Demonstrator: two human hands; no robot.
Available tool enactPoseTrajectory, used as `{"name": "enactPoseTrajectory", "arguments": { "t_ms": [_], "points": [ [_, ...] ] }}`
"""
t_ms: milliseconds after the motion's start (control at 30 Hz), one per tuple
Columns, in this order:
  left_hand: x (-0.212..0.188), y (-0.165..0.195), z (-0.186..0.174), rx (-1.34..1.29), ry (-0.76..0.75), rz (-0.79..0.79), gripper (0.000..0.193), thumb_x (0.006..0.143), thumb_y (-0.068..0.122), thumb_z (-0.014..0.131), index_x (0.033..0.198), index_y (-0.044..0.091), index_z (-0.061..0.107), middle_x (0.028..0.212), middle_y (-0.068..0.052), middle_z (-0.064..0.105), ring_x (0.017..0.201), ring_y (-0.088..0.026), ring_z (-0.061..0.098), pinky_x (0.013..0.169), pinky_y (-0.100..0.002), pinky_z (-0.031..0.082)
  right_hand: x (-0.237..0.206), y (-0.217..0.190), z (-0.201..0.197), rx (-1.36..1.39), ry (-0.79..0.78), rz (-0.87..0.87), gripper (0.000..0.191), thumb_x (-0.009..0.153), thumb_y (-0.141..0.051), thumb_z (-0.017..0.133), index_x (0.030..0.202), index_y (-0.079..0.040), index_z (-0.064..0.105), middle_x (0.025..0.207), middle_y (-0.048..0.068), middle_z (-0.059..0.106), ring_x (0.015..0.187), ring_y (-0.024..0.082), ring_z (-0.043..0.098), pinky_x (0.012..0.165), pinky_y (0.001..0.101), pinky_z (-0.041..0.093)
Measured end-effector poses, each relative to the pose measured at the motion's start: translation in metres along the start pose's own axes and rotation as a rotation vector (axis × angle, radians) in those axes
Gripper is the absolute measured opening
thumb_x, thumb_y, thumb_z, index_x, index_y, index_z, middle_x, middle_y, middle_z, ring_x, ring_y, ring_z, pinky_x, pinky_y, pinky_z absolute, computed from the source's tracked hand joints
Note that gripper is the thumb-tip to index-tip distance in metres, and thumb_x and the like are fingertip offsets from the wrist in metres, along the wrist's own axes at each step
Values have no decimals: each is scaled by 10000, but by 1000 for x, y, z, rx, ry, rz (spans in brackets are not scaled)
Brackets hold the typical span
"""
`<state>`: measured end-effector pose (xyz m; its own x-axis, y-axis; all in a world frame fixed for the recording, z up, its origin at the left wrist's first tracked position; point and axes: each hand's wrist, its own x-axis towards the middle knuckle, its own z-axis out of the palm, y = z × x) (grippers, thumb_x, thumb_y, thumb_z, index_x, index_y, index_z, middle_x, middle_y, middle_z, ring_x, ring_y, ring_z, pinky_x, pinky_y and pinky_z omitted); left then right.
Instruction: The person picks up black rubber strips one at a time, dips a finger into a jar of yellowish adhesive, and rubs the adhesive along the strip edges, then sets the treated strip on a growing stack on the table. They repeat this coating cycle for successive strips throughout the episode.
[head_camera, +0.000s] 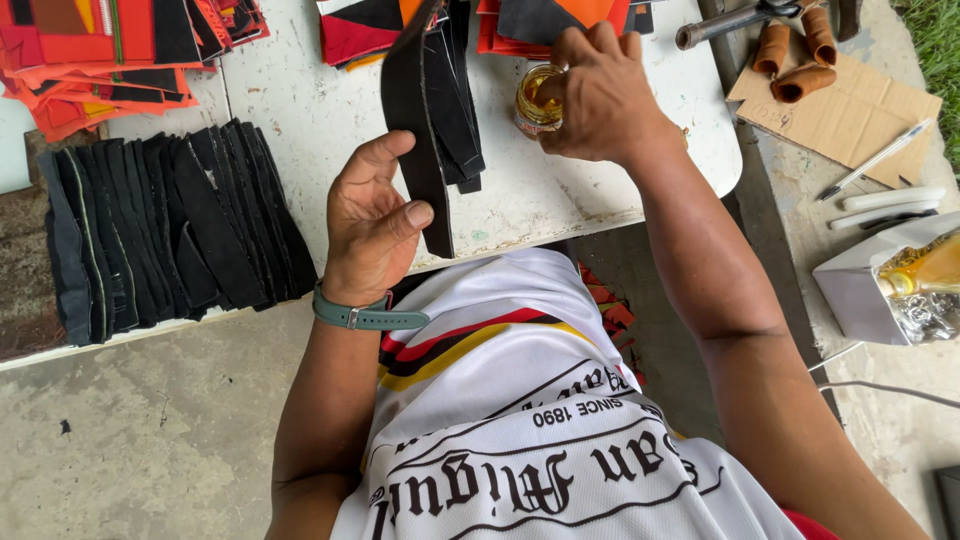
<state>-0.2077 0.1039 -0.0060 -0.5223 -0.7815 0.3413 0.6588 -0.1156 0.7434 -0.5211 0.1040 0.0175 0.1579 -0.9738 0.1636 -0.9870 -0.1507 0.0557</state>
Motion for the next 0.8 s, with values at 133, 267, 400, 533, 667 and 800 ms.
{"name": "enactPoseTrajectory", "arguments": {
  "t_ms": [133,267,400,533,667,800],
  "points": [
    [4,0,1,-32,8,-33,658,857,-72,802,1443,-1,511,1491,-90,513,1363,-121,469,880,-189,529,-5,0,-13,180,54,-30,418,692,-372,902,1071,-205,840,1239,54,586,1170,289,461,1018,439,332],
    [7,2,5,-157,-50,-54,749,880,-90,806,1539,22,467,1518,-76,454,1407,-140,474,1027,-250,559,-33,3,-26,150,209,-36,416,768,-330,890,1160,-205,830,1323,80,578,1234,315,454,1045,472,315],
    [13,-3,13,-227,-36,-87,772,842,-73,796,1519,37,442,1519,-88,443,1419,-175,493,1143,-298,582,-52,-7,-48,235,204,-14,354,764,-291,888,1096,-185,823,1328,86,579,1273,314,465,1080,479,335],
    [25,-14,16,-233,-30,-69,765,871,-107,783,1531,19,416,1554,-80,429,1369,-121,483,936,-215,573,-82,-38,-73,779,282,-85,416,792,-229,811,1202,-176,770,1344,89,541,1327,256,504,1140,399,418],
    [28,-22,18,-285,-58,-106,828,892,-117,768,1603,22,368,1559,-79,419,1355,-117,486,912,-174,560,-100,-71,-76,965,329,-233,487,699,-212,830,1174,-126,768,1347,143,515,1307,302,493,1134,434,384],
    [28,-22,22,-312,-38,-108,832,876,-112,777,1588,-1,360,1576,-72,407,1415,-101,455,993,-191,535,-94,-87,-76,978,353,-287,496,739,-171,806,1231,-140,754,1374,146,479,1354,318,486,1173,430,400]
  ]
}}
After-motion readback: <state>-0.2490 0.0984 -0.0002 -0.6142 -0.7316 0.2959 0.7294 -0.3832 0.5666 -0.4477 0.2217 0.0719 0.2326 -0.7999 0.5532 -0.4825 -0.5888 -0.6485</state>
